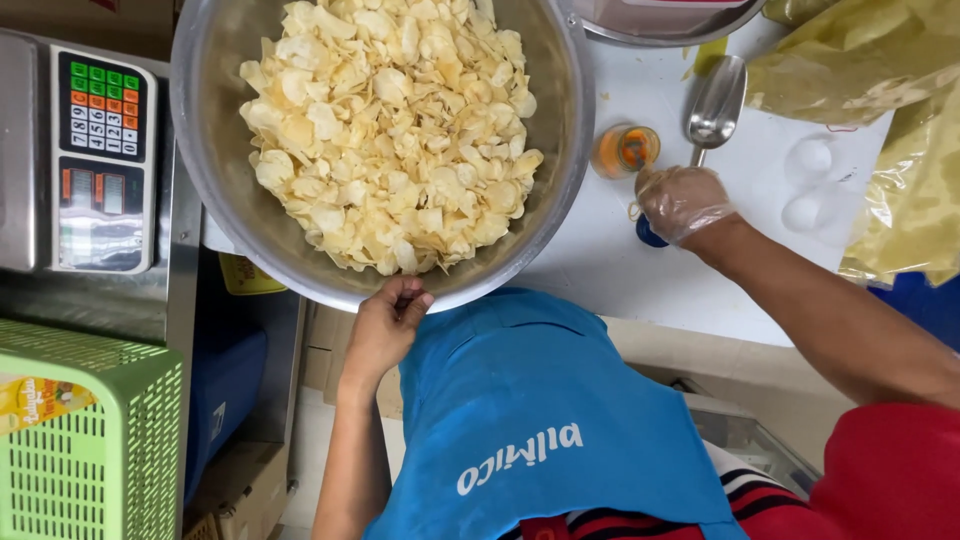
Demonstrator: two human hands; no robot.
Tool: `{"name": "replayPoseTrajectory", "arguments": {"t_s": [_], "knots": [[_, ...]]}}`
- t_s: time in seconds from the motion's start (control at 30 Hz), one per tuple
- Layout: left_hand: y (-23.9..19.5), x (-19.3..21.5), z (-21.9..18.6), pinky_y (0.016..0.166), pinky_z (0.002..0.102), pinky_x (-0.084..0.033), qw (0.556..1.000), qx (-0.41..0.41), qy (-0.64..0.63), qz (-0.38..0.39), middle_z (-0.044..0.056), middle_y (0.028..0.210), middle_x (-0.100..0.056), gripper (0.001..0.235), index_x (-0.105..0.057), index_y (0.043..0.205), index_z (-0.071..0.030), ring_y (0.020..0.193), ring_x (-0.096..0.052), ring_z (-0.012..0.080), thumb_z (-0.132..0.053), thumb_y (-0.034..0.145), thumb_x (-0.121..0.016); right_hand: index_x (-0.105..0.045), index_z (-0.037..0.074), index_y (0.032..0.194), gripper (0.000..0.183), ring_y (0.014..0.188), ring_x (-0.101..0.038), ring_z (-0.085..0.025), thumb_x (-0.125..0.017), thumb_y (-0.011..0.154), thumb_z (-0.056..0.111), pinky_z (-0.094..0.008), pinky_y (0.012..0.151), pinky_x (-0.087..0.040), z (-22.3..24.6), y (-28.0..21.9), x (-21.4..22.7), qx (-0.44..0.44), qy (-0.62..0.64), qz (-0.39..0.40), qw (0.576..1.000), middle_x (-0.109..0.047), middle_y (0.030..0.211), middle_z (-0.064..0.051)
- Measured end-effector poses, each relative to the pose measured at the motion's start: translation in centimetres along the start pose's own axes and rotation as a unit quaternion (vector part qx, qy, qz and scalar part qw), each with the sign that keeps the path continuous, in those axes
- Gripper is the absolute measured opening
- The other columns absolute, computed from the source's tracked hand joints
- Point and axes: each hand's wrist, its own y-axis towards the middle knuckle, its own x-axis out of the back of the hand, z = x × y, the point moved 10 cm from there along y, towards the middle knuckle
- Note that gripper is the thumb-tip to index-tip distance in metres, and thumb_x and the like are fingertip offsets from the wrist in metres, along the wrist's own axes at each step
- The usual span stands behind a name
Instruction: The person scoops orange powder from a small jar and sprinkles it over a large bowl of potato chips. They repeatedly mix the chips by hand to distribute the seasoning evenly throughout the bowl.
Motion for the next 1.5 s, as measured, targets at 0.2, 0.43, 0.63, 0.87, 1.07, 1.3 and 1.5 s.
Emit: {"name": "replayPoseTrajectory", "arguments": {"t_s": [0.2,0.43,0.63,0.87,1.07,1.3,1.5], "knots": [[0.0,-0.3,-0.4,0.08,0.047,-0.059,1.0,-0.018,-0.002,0.003,0.021,0.105,-0.078,0.028,-0.072,0.116,0.001,0.099,-0.073,0.0338,-0.02,0.096,-0.074,-0.08,0.008,0.098,0.037,0.084,-0.076,-0.035,-0.051,0.105,0.031,-0.047,0.079,-0.059,-7.1,2.3,-4.7,-0.214,0.258,-0.044,0.941,-0.078,0.084,-0.014],[0.3,-0.2,-0.2,0.08,0.046,-0.059,0.999,-0.033,-0.017,0.005,0.021,0.103,-0.077,0.027,-0.073,0.115,0.001,0.098,-0.072,0.0316,-0.02,0.097,-0.073,-0.08,0.009,0.107,0.036,0.085,-0.075,-0.039,-0.057,0.107,0.036,-0.049,0.079,-0.06,-8.5,-1.1,-4.3,-0.323,0.372,-0.061,0.868,-0.076,0.087,-0.02],[0.2,-0.2,-0.9,0.08,0.046,-0.06,0.999,-0.038,-0.022,0.003,0.022,0.103,-0.077,0.028,-0.072,0.115,0.002,0.097,-0.072,0.0319,-0.019,0.097,-0.074,-0.072,0.004,0.103,0.02,0.063,-0.069,-0.017,-0.062,0.103,0.022,-0.032,0.059,-0.061,-7.1,-2.7,-7.2,-0.339,0.698,-0.192,0.601,-0.069,0.071,-0.008],[0.9,-1.2,-1.1,0.08,0.047,-0.059,0.998,-0.057,0.001,0.023,0.021,0.1,-0.077,0.027,-0.073,0.114,0.001,0.097,-0.072,0.0324,-0.02,0.096,-0.075,-0.072,0.002,0.102,0.021,0.059,-0.071,-0.018,-0.063,0.096,0.02,-0.03,0.053,-0.064,-4.6,-0.7,-9.4,-0.375,0.77,-0.206,0.473,-0.07,0.071,-0.012],[0.9,-0.7,-1.7,0.081,0.049,-0.059,0.998,-0.064,0.007,0.015,0.021,0.1,-0.077,0.027,-0.073,0.113,-0.001,0.099,-0.073,0.035,-0.021,0.096,-0.075,-0.069,0.002,0.103,0.018,0.06,-0.072,-0.015,-0.059,0.097,0.015,-0.025,0.053,-0.064,-3.9,-1.4,-7.3,-0.371,0.801,-0.198,0.425,-0.071,0.073,-0.01],[0.7,-0.9,-1.6,0.077,0.045,-0.059,0.998,-0.063,0.002,0.02,0.019,0.099,-0.077,0.026,-0.074,0.113,-0.002,0.094,-0.072,0.0307,-0.022,0.096,-0.075,-0.07,0.004,0.102,0.014,0.056,-0.071,-0.016,-0.062,0.099,0.015,-0.028,0.049,-0.062,-4.4,-3.3,-8.5,-0.386,0.798,-0.21,0.413,-0.072,0.072,-0.01],[0.6,-0.8,-2.4,0.076,0.045,-0.059,0.997,-0.076,0.006,0.022,0.02,0.099,-0.077,0.027,-0.073,0.113,-0.002,0.093,-0.073,0.0314,-0.022,0.096,-0.076,-0.068,0.001,0.103,0.014,0.057,-0.072,-0.018,-0.061,0.098,0.012,-0.028,0.053,-0.065,-3.8,-4.4,-9.5,-0.387,0.826,-0.213,0.35,-0.07,0.07,-0.011]]}}
